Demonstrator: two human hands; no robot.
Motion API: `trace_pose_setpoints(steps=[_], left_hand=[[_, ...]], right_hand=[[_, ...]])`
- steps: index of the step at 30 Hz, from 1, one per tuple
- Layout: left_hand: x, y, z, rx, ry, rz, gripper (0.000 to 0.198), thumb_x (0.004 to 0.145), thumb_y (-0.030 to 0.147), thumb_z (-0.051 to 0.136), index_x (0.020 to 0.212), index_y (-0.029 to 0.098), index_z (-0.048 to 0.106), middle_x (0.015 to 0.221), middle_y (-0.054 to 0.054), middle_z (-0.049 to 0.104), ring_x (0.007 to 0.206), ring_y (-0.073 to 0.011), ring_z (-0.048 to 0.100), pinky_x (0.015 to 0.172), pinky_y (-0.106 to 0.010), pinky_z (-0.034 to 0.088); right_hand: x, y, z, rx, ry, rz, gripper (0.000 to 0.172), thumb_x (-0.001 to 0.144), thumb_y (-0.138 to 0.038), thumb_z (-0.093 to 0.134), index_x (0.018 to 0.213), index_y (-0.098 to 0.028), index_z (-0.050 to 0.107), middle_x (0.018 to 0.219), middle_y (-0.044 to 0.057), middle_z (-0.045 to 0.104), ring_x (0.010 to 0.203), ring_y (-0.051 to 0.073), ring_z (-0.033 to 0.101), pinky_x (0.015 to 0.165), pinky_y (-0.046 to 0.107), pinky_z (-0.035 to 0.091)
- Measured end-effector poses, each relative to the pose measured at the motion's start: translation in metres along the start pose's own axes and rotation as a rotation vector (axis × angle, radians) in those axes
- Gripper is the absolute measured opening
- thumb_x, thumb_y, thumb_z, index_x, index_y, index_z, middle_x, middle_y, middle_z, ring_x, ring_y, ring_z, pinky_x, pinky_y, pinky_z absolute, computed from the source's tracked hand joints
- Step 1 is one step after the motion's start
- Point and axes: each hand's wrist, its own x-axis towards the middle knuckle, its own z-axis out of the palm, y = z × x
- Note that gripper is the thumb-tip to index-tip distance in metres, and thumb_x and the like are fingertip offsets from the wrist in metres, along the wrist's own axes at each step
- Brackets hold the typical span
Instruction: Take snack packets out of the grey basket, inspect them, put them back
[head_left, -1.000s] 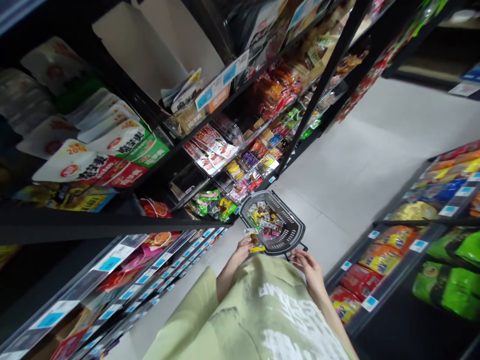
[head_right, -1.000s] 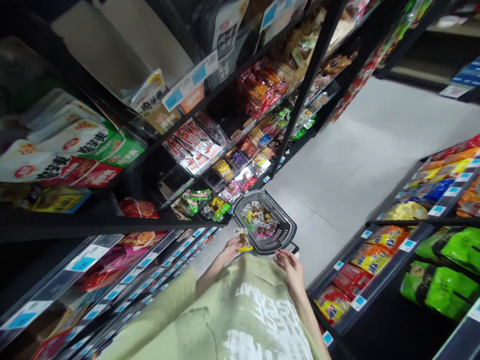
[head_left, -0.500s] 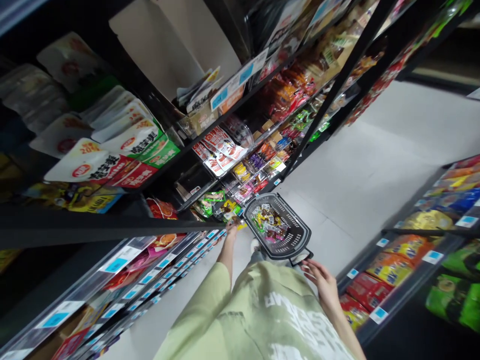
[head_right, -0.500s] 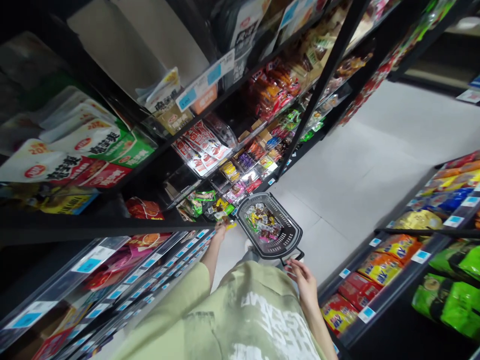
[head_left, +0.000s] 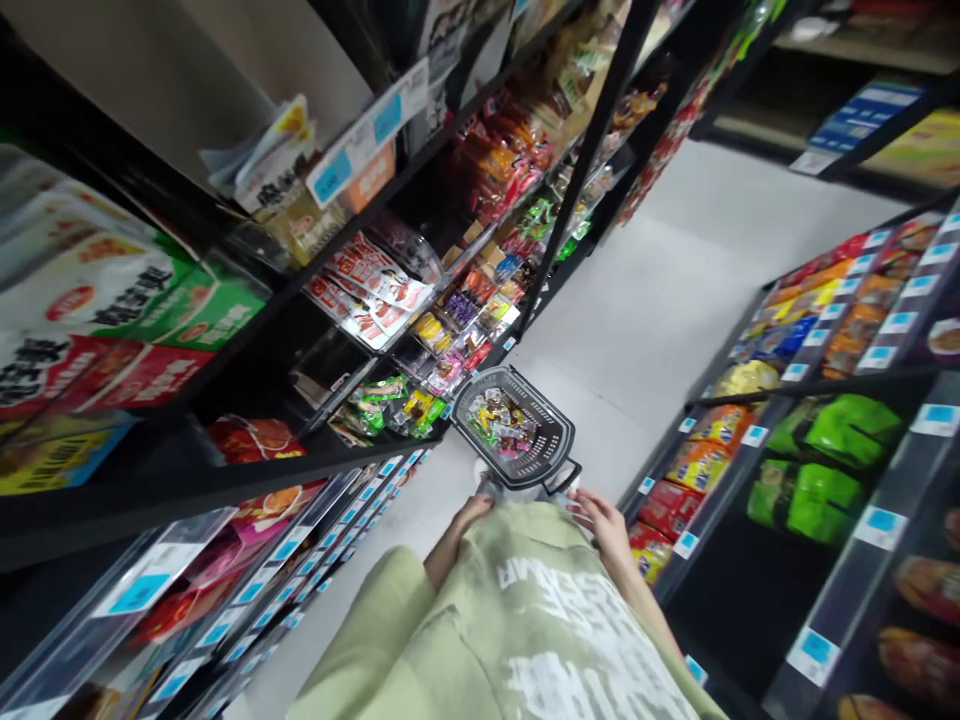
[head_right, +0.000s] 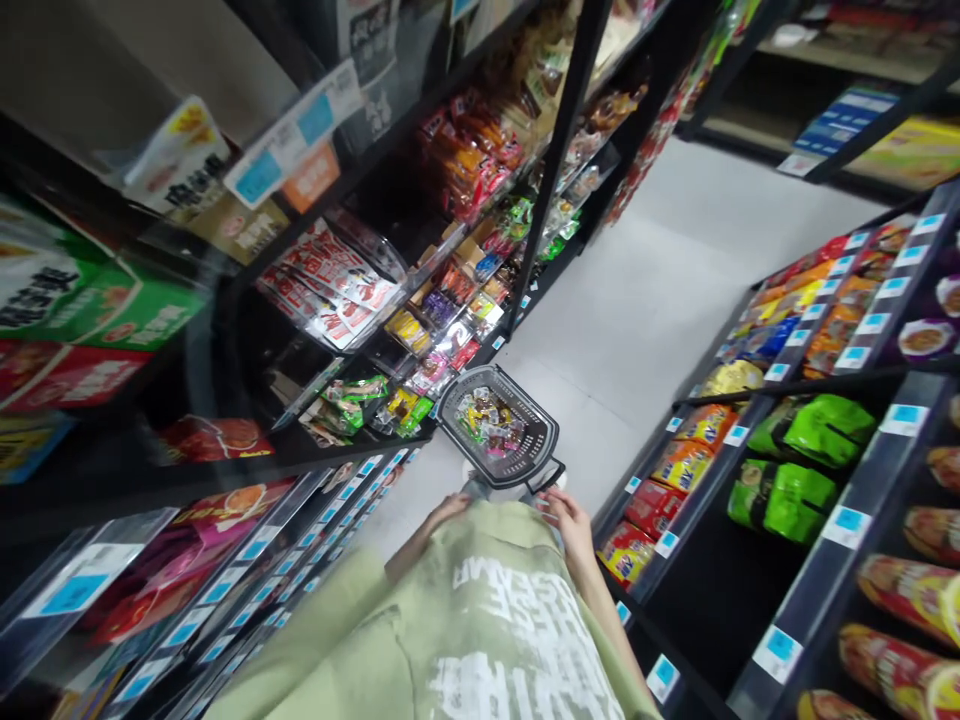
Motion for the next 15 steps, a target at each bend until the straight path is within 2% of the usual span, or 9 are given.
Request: trace_pose_setpoints(steps=[2,5,8,11,15], left_hand=[[0.0,-0.015,0.003,0.105,0.041,-0.079,0.016,0.072,0.029,0.076,0.064,0.022,0.064,0.059,-0.002,0.059,0.08,-0.0264,0.065,0.081,-0.037,0.05],[0.013,-0.02,-0.011,0.232,0.125,-0.165,0.019,0.075,0.029,0.077,0.065,0.021,0.062,0.059,0.0,0.059,0.073,-0.0215,0.064,0.077,-0.034,0.051],[0.031,-0.015,-0.033,0.351,0.2,-0.246,0.018,0.089,0.035,0.067,0.085,0.017,0.066,0.083,-0.002,0.067,0.081,-0.0172,0.065,0.08,-0.033,0.054],[0.049,-0.013,-0.049,0.473,0.26,-0.323,0.028,0.095,0.037,0.06,0.11,0.014,0.064,0.109,-0.006,0.067,0.094,-0.0192,0.066,0.084,-0.037,0.057],[0.069,-0.026,-0.05,0.615,0.268,-0.371,0.03,0.095,0.037,0.06,0.115,0.015,0.063,0.115,-0.007,0.065,0.1,-0.0216,0.065,0.087,-0.04,0.057]], right_hand=[[0.005,0.006,-0.006,-0.027,-0.008,0.007,0.042,0.059,-0.047,0.08,0.091,-0.02,0.071,0.09,0.009,0.077,0.077,0.026,0.073,0.073,0.04,0.06],[0.014,0.02,-0.018,-0.087,-0.034,0.03,0.037,0.062,-0.048,0.077,0.089,-0.023,0.07,0.091,0.008,0.076,0.078,0.027,0.072,0.075,0.042,0.06],[0.022,0.036,-0.036,-0.156,-0.027,0.04,0.036,0.065,-0.05,0.072,0.09,-0.024,0.07,0.093,0.008,0.076,0.083,0.027,0.072,0.077,0.042,0.059],[0.031,0.051,-0.058,-0.272,0.051,0.025,0.042,0.064,-0.055,0.068,0.091,-0.023,0.07,0.098,0.01,0.076,0.09,0.028,0.072,0.08,0.041,0.057],[0.029,0.069,-0.087,-0.432,0.182,0.048,0.05,0.057,-0.061,0.063,0.086,-0.021,0.069,0.097,0.013,0.075,0.098,0.033,0.069,0.091,0.046,0.052]])
